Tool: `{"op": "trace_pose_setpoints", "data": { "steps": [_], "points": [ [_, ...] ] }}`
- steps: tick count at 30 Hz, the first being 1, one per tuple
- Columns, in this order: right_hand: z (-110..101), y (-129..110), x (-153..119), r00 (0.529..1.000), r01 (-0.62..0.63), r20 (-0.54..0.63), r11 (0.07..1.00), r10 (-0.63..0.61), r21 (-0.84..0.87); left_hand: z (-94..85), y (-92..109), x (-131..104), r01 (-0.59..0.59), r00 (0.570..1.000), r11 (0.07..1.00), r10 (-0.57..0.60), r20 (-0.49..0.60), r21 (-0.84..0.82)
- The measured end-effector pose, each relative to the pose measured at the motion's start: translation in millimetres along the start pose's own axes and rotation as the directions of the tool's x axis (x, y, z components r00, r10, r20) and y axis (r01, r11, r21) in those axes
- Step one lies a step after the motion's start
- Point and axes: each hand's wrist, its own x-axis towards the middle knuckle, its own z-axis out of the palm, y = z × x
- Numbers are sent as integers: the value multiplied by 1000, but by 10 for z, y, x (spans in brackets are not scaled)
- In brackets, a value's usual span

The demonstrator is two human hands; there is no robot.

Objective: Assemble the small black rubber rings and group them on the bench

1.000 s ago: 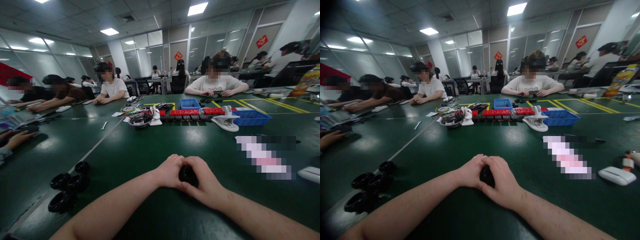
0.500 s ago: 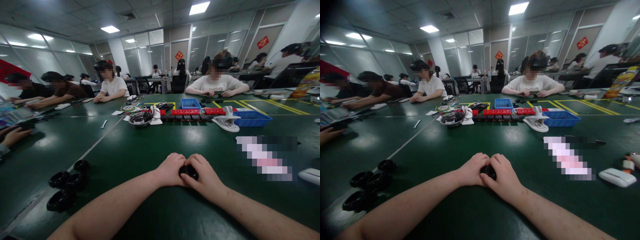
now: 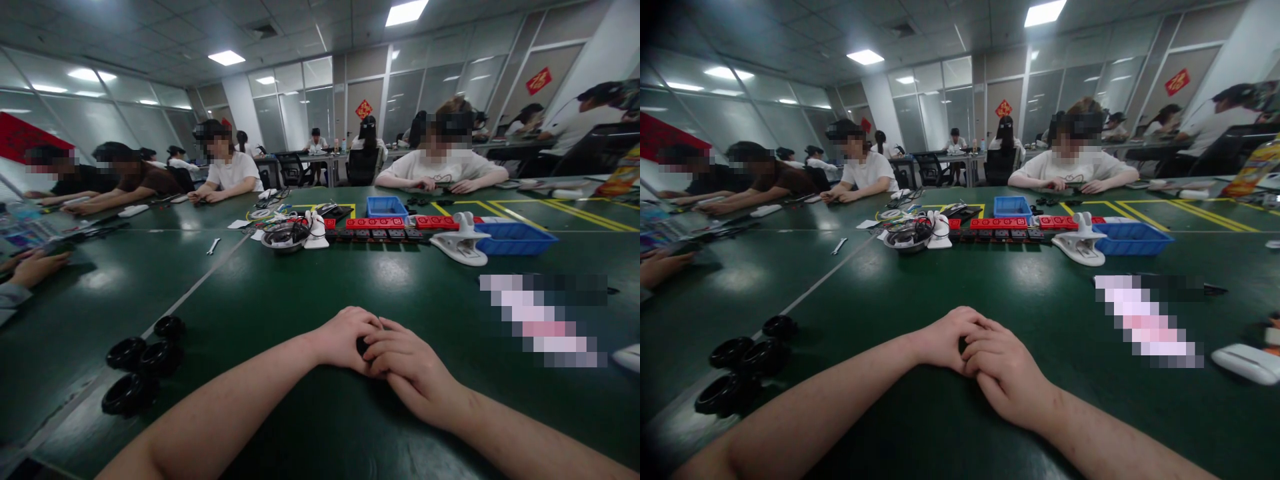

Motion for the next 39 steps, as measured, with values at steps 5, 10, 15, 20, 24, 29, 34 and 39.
{"op": "trace_pose_setpoints", "data": {
  "steps": [5, 10, 15, 20, 24, 29, 34, 39],
  "points": [
    [21, 5, -42, 1000, 30, -5, 998, -31, -61, 6, -19, 0, -19, 1000, 1000, 18, 25, 21],
    [18, 23, -17, 996, -93, -36, 976, 87, -198, -1, 24, -4, 22, 1000, 1000, -22, -15, 11],
    [53, 89, 9, 948, -317, -76, 914, 308, -252, 22, 149, 3, 76, 996, 996, -74, -56, 36],
    [90, 108, 9, 923, -381, -72, 874, 377, -303, 90, 165, 3, 137, 985, 981, -120, -127, 137],
    [107, 112, -5, 912, -401, -56, 854, 407, -330, 115, 142, 3, 169, 982, 970, -150, -115, 175],
    [96, 109, 4, 907, -406, -44, 844, 419, -351, 102, 155, 15, 165, 982, 976, -150, -111, 142],
    [51, 61, 26, 955, -288, -8, 922, 297, -260, 52, 94, 7, 87, 994, 992, -80, -71, 94],
    [32, 22, -1, 999, -41, 25, 994, 44, -102, 33, -26, -4, -16, 999, 999, 17, -32, 47]
  ]
}}
